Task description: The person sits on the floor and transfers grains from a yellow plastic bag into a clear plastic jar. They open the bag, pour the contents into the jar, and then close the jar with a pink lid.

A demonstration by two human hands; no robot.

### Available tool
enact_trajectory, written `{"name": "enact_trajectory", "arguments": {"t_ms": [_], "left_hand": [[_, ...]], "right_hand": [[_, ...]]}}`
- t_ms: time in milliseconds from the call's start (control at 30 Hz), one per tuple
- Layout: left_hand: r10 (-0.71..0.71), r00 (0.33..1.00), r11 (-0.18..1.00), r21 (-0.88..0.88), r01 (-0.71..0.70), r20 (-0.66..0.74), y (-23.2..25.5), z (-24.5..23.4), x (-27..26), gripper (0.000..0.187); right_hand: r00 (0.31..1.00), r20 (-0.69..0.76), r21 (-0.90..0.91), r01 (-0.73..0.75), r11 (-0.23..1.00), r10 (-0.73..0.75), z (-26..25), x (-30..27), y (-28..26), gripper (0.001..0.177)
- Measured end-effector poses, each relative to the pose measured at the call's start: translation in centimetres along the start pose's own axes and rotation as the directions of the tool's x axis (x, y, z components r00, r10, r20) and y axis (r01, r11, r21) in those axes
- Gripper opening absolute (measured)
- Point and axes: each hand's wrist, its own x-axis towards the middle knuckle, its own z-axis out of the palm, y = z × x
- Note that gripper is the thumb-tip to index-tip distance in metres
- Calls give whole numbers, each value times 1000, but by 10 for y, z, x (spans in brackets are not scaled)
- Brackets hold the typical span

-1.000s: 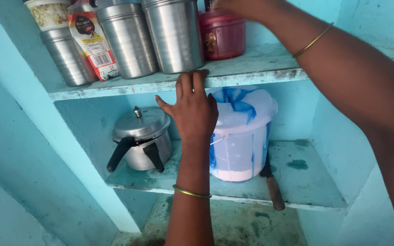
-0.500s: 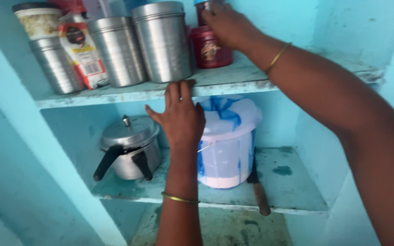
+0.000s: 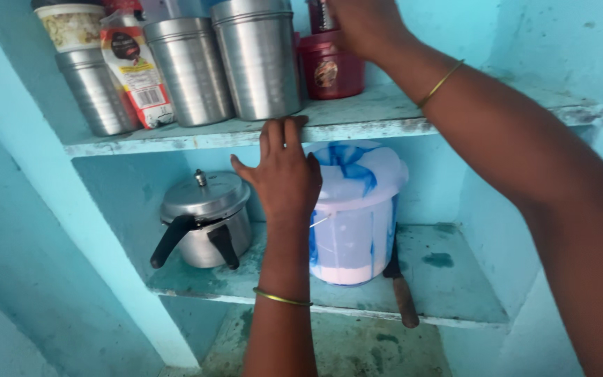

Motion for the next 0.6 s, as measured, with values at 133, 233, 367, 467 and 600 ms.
{"name": "enact_trajectory", "arguments": {"t_ms": [133, 233, 367, 467, 600], "left_hand": [[-14, 1000, 1000, 0, 14, 14, -1, 3, -1, 58], [2, 999, 1000, -19, -3, -32, -2, 4, -1, 59], [-18, 1000, 1000, -25, 18, -3, -2, 1, -2, 58], [-6, 1000, 1000, 24, 6, 13, -2, -3, -3, 59], [-12, 1000, 1000, 4, 12, 16, 0, -7, -7, 63]], "right_hand": [[997, 64, 29, -40, 999, 38, 7, -3, 0, 40], [998, 65, -4, -12, 1000, 12, 13, -3, 1, 39], [999, 50, -68, 16, 998, -13, 4, -6, -6, 35], [1000, -6, 46, 20, 999, -20, -7, -9, -15, 40], [977, -190, 106, 117, 988, -95, -4, -8, -17, 34]]}}
